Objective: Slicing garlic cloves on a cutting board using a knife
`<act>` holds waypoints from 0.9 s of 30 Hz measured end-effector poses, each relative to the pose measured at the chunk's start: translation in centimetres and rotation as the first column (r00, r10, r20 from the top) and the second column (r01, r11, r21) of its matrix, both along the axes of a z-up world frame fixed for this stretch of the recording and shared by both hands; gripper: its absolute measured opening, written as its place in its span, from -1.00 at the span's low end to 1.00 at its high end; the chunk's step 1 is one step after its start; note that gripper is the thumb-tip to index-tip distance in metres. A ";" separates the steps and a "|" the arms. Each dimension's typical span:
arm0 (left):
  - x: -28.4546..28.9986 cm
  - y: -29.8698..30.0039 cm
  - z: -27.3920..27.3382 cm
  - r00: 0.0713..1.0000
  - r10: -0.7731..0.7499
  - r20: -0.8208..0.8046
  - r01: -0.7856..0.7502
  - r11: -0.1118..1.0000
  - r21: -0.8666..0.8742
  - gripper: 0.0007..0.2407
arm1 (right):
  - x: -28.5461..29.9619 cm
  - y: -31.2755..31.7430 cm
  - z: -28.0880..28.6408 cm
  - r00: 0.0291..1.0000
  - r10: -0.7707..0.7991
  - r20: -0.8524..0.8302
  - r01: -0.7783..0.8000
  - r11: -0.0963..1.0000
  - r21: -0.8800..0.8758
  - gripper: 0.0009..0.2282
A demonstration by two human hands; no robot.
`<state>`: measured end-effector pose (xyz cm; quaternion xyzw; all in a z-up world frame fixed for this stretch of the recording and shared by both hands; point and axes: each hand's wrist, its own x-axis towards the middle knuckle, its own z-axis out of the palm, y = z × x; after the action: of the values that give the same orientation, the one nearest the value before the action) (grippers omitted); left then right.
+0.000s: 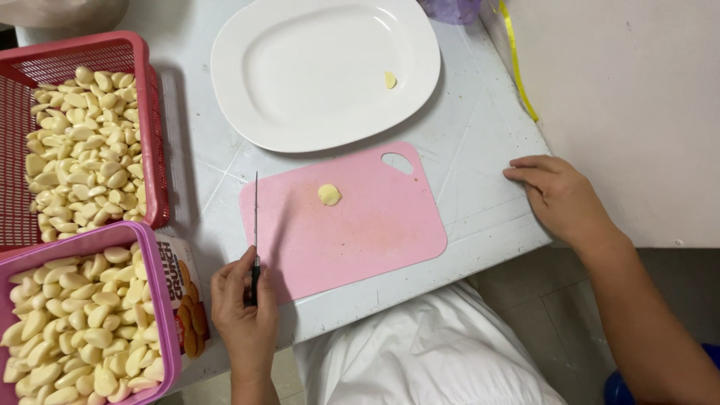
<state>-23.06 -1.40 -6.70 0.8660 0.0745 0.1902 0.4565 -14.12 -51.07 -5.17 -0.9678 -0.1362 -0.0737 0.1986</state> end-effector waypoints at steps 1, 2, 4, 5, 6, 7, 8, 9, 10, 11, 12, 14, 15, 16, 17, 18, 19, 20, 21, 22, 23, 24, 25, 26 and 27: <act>0.1 0.0 0.0 1.000 -0.003 0.015 0.003 1.000 0.004 -0.69 | -0.2 -0.3 -0.2 0.999 -0.005 -0.044 0.004 1.000 -0.015 -0.69; 0.2 -0.1 0.1 1.000 0.001 0.018 -0.001 1.000 0.006 -0.69 | -0.9 -0.1 -0.1 0.999 -0.001 -0.041 0.000 1.000 -0.014 -0.69; 0.4 -0.1 0.5 0.999 -0.013 0.051 0.011 1.000 0.026 -0.71 | -1.5 0.7 0.0 0.991 0.091 0.095 -0.084 0.994 -0.074 -0.69; 0.5 -0.2 0.5 0.998 0.019 0.064 -0.021 0.999 0.030 -0.71 | -1.8 0.8 -0.5 0.987 0.122 0.109 -0.115 0.991 -0.071 -0.69; 0.6 -0.1 0.4 0.998 -0.011 0.062 0.011 1.000 0.009 -0.71 | -2.1 0.9 -1.1 0.979 0.078 0.187 -0.063 0.994 -0.089 -0.74; 0.5 0.1 0.4 0.998 -0.037 0.057 0.038 0.999 -0.010 -0.71 | -2.4 1.1 -1.8 0.964 0.039 0.261 -0.014 0.995 -0.097 -0.77; 0.6 0.0 0.6 0.998 0.000 0.067 0.001 1.000 -0.004 -0.71 | -2.1 1.2 -2.0 0.960 0.074 0.271 -0.050 0.994 -0.092 -0.77; 0.6 0.0 0.9 0.997 -0.021 0.072 0.022 1.000 -0.009 -0.70 | -1.8 1.4 -2.1 0.956 0.050 0.289 -0.016 0.993 -0.119 -0.80; 0.7 -0.1 1.1 0.996 -0.042 0.077 0.043 0.999 -0.014 -0.70 | -1.4 1.5 -2.3 0.951 0.026 0.308 0.019 0.989 -0.144 -0.83; 0.6 0.0 0.9 0.997 -0.010 0.081 0.011 1.000 -0.009 -0.70 | -0.2 1.5 -2.3 0.949 0.055 0.312 -0.012 0.990 -0.139 -0.83; 0.5 0.0 0.7 0.996 -0.025 0.086 0.026 1.000 -0.013 -0.69 | 1.0 1.6 -2.4 0.977 -0.038 0.211 0.062 0.992 -0.110 -0.83; 0.5 0.1 0.6 0.994 -0.023 0.102 0.025 1.000 -0.016 -0.68 | 3.5 3.1 -1.0 0.987 -0.114 0.115 0.124 0.988 -0.090 -0.83; 0.5 0.1 0.7 0.995 -0.042 0.095 0.045 0.999 -0.028 -0.68 | 4.9 4.5 0.3 0.985 -0.173 -0.004 0.173 0.981 0.084 -0.85; 0.5 0.1 0.9 0.994 -0.061 0.088 0.065 0.997 -0.040 -0.68 | 6.2 5.9 1.6 0.969 -0.204 -0.137 0.233 0.941 0.247 -0.85; 0.5 0.1 1.0 0.995 -0.043 0.090 0.046 0.998 -0.039 -0.68 | 7.6 8.6 3.9 0.973 -0.186 -0.134 0.215 0.944 0.249 -0.85; 0.5 0.1 1.1 0.995 -0.043 0.090 0.046 0.998 -0.034 -0.67 | 8.9 11.4 6.2 0.975 -0.151 -0.161 0.196 0.928 0.316 -0.87; 0.6 0.0 1.2 0.995 -0.052 0.087 0.055 0.998 -0.031 -0.67 | 9.8 13.9 8.4 0.974 -0.123 -0.189 0.188 0.906 0.380 -0.90; 0.4 0.0 1.1 0.995 -0.043 0.087 0.046 0.998 -0.032 -0.67 | 11.2 16.4 9.8 0.975 -0.114 -0.190 0.180 0.907 0.380 -0.90; 0.5 0.1 1.1 0.993 -0.064 0.101 0.067 0.998 -0.020 -0.68 | 12.7 19.1 11.2 0.987 0.008 -0.162 0.063 0.902 0.428 -0.90; 0.5 0.1 1.1 0.990 -0.085 0.114 0.087 0.996 -0.008 -0.69 | 14.2 21.7 12.7 0.983 0.129 -0.128 -0.054 0.880 0.472 -0.90; 0.5 0.1 1.3 0.990 -0.075 0.116 0.076 0.997 -0.007 -0.69 | 16.3 24.3 13.4 0.982 0.140 -0.126 -0.065 0.879 0.472 -0.90; 0.6 0.1 1.6 0.990 -0.078 0.114 0.082 0.996 -0.027 -0.69 | 18.4 27.0 14.0 0.966 0.221 -0.138 -0.126 0.860 0.494 -0.87; 0.7 0.1 1.9 0.990 -0.082 0.113 0.087 0.995 -0.046 -0.69 | 20.5 29.7 14.7 0.942 0.300 -0.148 -0.185 0.836 0.517 -0.84; 0.8 0.2 2.1 0.991 -0.071 0.116 0.077 0.996 -0.044 -0.69 | 22.9 32.2 15.2 0.939 0.311 -0.145 -0.196 0.833 0.518 -0.84; 0.8 0.2 2.2 0.990 -0.072 0.119 0.080 0.995 -0.065 -0.70 | 25.2 34.8 15.6 0.914 0.377 -0.151 -0.231 0.788 0.570 -0.82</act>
<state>-22.23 -1.19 -4.46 0.8391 0.0212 0.2203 0.4969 11.04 -16.29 10.43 -0.8379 -0.2384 0.0501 0.4885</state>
